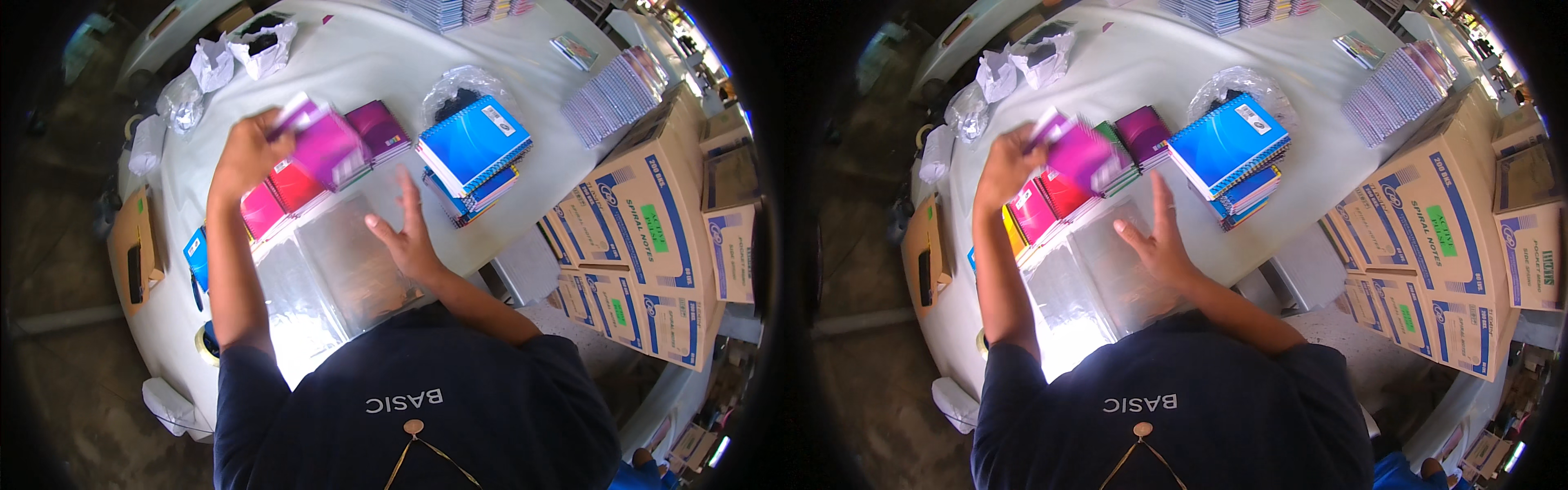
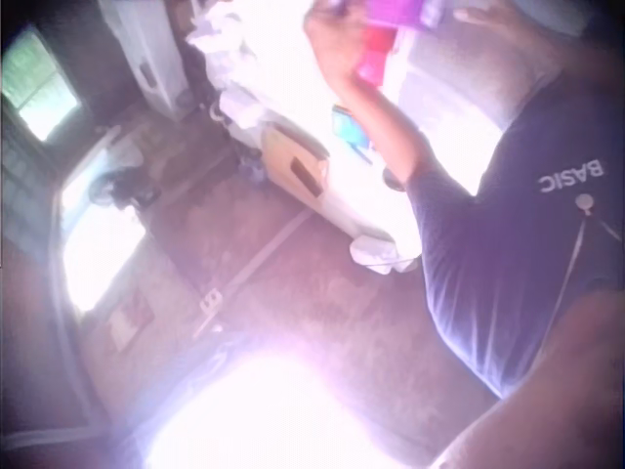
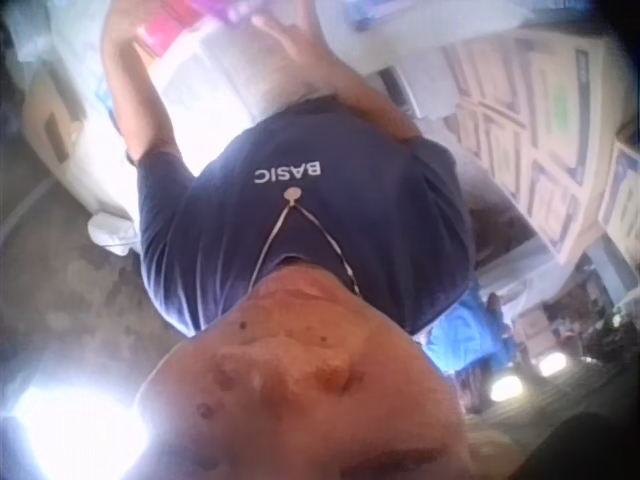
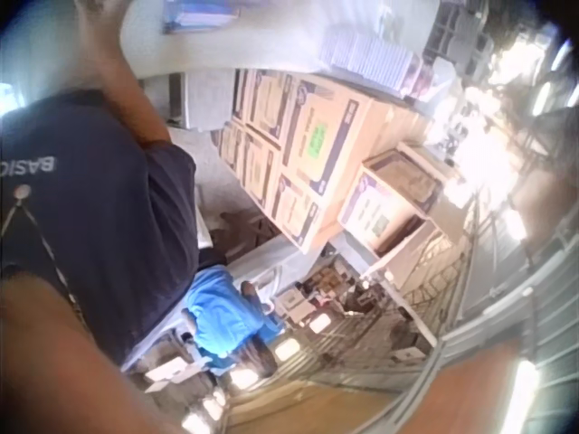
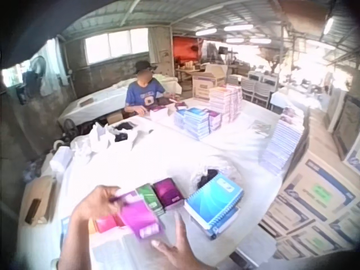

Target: The person organizes colored spiral notebooks into stacks and places a stack into a clear plastic sleeve. The person then seals the plastic sleeve using a tape dispenser.

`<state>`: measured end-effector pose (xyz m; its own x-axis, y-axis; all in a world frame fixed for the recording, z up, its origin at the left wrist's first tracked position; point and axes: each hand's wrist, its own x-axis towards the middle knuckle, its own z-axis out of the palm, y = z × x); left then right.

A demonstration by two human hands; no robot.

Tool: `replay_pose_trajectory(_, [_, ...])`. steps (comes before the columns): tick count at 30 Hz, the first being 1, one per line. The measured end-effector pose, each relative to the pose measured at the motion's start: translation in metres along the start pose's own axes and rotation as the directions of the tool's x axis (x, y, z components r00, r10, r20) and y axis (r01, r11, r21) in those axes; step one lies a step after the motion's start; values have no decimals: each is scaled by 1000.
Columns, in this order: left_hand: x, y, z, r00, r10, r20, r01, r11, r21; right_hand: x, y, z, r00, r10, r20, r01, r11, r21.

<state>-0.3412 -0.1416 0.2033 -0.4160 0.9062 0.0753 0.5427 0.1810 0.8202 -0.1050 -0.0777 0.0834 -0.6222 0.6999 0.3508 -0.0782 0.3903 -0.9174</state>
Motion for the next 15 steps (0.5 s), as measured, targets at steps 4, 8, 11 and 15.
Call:
replay_pose_trajectory(4, [-40,-4,36,912,-90,400,165,974,-156,17,0,-10,661,188,726,-556,773,306])
replay_pose_trajectory(8, [-22,-57,75,989,-143,-33,142,989,-35,-19,39,-7,615,400,679,-787,367,497])
replay_pose_trajectory(11, [-4,-95,118,928,266,-261,-43,772,634,-22,51,-17,532,559,636,-805,100,585])
replay_pose_trajectory(15, [-3,-124,140,936,326,-132,-50,496,867,-21,57,-25,579,488,653,-770,64,635])
